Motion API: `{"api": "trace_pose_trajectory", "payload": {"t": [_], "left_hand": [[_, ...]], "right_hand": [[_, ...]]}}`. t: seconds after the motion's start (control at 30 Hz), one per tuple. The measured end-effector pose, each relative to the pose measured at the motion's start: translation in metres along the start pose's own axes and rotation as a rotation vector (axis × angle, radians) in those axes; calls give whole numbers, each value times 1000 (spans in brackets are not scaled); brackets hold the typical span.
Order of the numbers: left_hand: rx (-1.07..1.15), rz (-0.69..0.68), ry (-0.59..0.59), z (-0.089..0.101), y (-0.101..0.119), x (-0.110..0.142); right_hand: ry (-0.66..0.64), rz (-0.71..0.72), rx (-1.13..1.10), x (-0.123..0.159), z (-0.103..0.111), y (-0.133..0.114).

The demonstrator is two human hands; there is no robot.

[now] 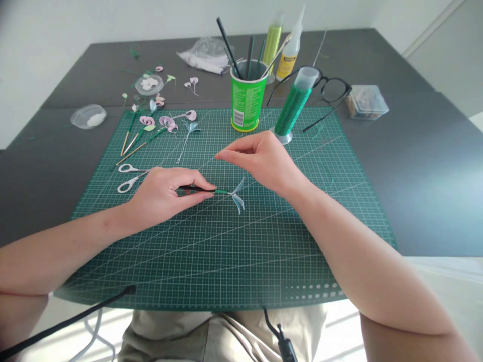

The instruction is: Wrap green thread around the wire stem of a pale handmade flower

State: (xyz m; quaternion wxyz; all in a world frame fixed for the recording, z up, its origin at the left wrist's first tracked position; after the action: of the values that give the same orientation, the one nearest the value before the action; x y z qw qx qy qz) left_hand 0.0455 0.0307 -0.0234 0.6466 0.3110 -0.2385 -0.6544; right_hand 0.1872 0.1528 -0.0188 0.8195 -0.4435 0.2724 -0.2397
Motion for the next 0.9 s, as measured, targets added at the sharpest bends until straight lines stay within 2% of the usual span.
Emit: {"api": "trace_pose_trajectory", "payload": {"t": [0.4, 0.7, 0.9], "left_hand": [[5, -70, 37, 1, 2, 1], [95, 128, -5, 4, 3, 2], [228, 172, -44, -1, -2, 3]], "right_hand": [[-51, -9, 10, -1, -4, 5], [-157, -47, 5, -1, -10, 11], [-199, -70, 0, -1, -12, 16]]}}
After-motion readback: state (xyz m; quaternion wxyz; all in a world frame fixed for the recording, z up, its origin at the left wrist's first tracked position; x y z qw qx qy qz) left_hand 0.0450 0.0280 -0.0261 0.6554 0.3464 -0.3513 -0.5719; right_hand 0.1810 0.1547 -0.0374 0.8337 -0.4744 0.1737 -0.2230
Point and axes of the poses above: each hand's wrist, its own x-axis away from the middle knuckle, its own z-axis out of the back of the hand, y = z × x, the point moved 6 cm from there along -x, towards the middle knuckle, and after that the axes turned 14 degrees about z, right-handed, at the moved point
